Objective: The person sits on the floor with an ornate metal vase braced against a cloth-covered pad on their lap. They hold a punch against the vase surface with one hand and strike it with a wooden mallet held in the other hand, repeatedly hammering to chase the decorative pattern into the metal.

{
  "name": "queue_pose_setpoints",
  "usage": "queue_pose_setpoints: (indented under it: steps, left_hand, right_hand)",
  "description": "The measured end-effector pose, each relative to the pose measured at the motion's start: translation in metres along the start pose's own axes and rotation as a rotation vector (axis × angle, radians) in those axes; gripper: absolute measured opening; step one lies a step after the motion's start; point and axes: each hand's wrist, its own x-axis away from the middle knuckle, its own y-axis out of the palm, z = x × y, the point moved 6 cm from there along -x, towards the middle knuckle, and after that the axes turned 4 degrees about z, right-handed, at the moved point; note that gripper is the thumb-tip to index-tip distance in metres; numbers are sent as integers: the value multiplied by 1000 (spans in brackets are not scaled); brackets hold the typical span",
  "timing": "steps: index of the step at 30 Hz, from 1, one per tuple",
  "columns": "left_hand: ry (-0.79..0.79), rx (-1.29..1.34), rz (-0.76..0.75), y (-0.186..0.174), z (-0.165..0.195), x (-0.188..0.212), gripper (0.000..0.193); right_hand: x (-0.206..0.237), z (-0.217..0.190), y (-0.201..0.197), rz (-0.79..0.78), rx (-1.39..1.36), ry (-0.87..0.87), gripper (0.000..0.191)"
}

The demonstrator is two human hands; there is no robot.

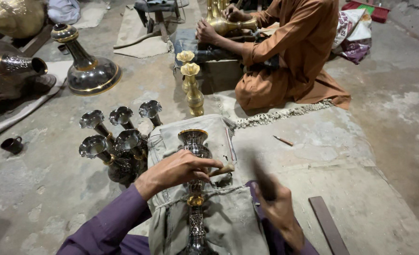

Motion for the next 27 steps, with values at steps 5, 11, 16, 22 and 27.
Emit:
queue_pose_setpoints:
  steps: [5,11,16,22,27]
  left_hand:
    - [86,29,20,-5,12,-1,43]
    - [33,-41,-1,-3,5,0,44]
    - [-19,-1,-28,4,-4,1,42]
    - [80,28,-5,-1,-2,4,45]
    - [16,61,103,-6,1,2,47]
  right_hand:
    - [8,-1,-8,137,-125,136,21]
    - [5,-16,-11,169,-103,-39,21]
    - [11,-7,-1,-12,164,86,23]
    - [18,1,-4,50,-161,184,20]
    - [9,1,-10,-18,80,232,34]
